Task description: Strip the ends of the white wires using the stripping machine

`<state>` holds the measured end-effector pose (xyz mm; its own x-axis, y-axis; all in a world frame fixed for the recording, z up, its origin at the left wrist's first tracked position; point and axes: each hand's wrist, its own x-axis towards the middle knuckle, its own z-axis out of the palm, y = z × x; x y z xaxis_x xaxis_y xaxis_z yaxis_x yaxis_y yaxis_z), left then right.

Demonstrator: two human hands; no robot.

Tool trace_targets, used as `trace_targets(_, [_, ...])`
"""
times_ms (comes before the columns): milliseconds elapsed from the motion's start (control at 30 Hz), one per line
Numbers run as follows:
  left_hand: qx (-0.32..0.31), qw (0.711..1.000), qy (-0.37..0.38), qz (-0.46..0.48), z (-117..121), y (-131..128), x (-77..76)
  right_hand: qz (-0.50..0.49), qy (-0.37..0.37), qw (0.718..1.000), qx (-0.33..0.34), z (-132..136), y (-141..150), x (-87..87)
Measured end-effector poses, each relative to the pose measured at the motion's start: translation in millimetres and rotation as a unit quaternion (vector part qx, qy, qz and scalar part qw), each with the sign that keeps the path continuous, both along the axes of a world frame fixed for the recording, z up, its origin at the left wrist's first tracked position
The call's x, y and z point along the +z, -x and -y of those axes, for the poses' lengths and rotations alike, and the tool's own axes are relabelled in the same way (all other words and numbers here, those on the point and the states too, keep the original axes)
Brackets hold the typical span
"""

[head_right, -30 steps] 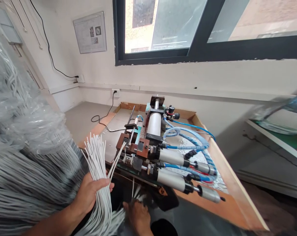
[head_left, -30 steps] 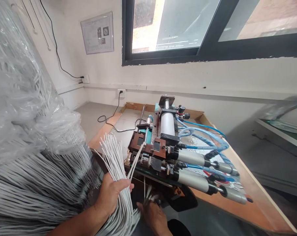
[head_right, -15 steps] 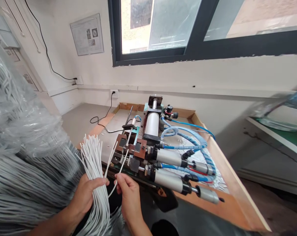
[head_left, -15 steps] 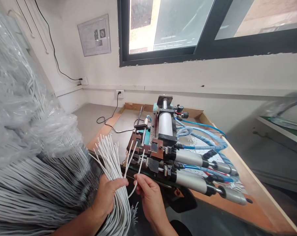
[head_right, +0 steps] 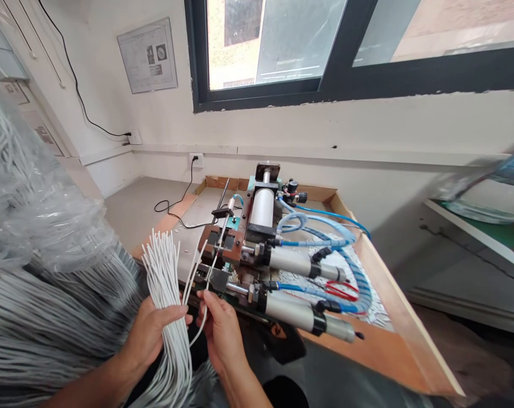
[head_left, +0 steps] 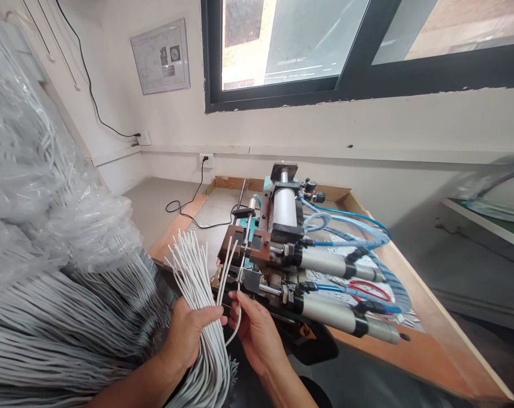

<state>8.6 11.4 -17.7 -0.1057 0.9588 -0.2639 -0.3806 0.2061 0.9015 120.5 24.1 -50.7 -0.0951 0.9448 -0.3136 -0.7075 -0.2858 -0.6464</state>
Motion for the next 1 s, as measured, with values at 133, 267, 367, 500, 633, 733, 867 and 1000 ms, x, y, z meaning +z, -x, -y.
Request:
trace_targets(133, [-0.043, 0.999, -0.001, 0.003, 3, -2, -0.7, -0.003, -0.031, 0.998, 0.048, 3, 6, 7.3])
trace_targets(267, [-0.051, 0.999, 0.003, 0.010, 4, 0, -3.9, 0.060, -0.029, 0.998, -0.016, 9, 6, 4.9])
trace_targets(367, [-0.017, 0.999, 0.025, 0.013, 2, 2, -6.4, 0.083, -0.005, 0.995, -0.052, 14, 3, -1.3])
trace_targets(500, [0.001, 0.998, 0.062, 0.010, 0, 3, -5.5, 0.077, 0.023, 0.994, -0.068, 15, 1, -4.9])
trace_targets(633, [0.005, 0.997, 0.075, 0.011, -1, 2, -1.4, 0.066, 0.031, 0.994, -0.077, 9, 0, -4.0])
trace_targets(733, [0.005, 0.997, 0.071, 0.012, 0, 1, -0.3, 0.054, 0.027, 0.995, -0.076, 6, 0, -3.3])
trace_targets(867, [-0.019, 0.998, 0.050, 0.018, 2, 0, -1.6, 0.016, 0.022, 0.999, -0.023, 4, 3, 1.8])
trace_targets(1000, [-0.073, 0.997, 0.001, 0.029, 3, -1, -2.2, 0.040, -0.012, 0.999, 0.010, 6, 9, 6.9])
